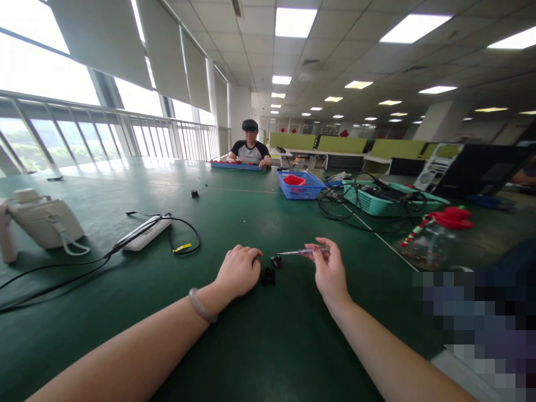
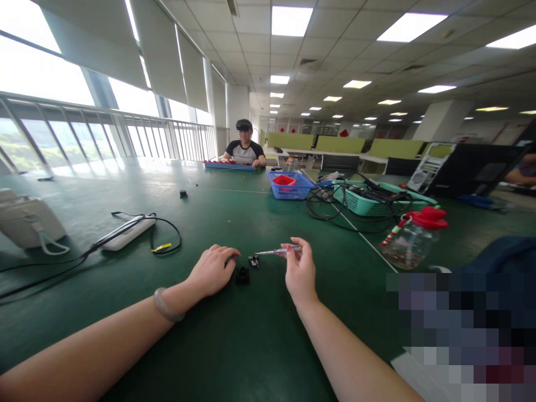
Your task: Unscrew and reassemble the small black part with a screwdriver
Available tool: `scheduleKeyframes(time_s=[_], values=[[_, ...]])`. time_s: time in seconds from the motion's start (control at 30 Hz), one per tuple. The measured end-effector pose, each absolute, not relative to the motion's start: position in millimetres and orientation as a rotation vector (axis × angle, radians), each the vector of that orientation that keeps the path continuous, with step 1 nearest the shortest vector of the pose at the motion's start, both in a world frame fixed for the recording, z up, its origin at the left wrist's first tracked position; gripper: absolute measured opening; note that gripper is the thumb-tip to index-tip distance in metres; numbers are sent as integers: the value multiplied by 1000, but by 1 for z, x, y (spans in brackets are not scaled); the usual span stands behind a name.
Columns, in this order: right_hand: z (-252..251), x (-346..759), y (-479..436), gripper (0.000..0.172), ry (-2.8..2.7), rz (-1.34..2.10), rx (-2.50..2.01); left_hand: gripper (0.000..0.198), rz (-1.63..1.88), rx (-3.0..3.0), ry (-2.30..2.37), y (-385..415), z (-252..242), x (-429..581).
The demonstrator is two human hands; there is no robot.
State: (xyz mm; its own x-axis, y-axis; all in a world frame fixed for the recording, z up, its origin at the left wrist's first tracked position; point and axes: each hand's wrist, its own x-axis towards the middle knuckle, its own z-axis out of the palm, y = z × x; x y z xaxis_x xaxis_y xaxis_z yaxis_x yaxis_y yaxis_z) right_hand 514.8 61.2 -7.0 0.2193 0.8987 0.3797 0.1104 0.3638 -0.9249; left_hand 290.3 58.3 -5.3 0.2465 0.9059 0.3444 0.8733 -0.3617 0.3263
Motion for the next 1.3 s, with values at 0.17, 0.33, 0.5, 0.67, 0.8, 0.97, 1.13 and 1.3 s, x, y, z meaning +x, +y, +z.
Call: scheduleKeyframes(time_s=[0.17, 0.33, 0.5, 0.67, 0.8, 0.97, 1.13, 1.3], values=[[-10, 514, 63, 29, -1281, 649, -1079, 46, 815, 2483, 1415, 53, -8, 301], [-10, 514, 62, 29, -1271, 642, -1079, 37, 769, 2566, 1258, 48, -7, 310], [-5, 514, 56, 28, -1280, 637, -1106, 36, 778, 2545, 1260, 52, -7, 304], [-2, 513, 52, 28, -1286, 648, -1088, 38, 755, 2516, 1265, 52, -7, 301], [-2, 514, 54, 28, -1252, 628, -1071, 49, 692, 2555, 1235, 46, -5, 306], [-3, 514, 55, 28, -1240, 627, -1079, 43, 635, 2573, 1231, 43, -6, 310], [-5, 510, 53, 28, -1276, 638, -1039, 34, 625, 2578, 1194, 47, -8, 306], [-6, 510, 54, 26, -1282, 641, -1012, 32, 659, 2599, 1185, 47, -8, 307]])
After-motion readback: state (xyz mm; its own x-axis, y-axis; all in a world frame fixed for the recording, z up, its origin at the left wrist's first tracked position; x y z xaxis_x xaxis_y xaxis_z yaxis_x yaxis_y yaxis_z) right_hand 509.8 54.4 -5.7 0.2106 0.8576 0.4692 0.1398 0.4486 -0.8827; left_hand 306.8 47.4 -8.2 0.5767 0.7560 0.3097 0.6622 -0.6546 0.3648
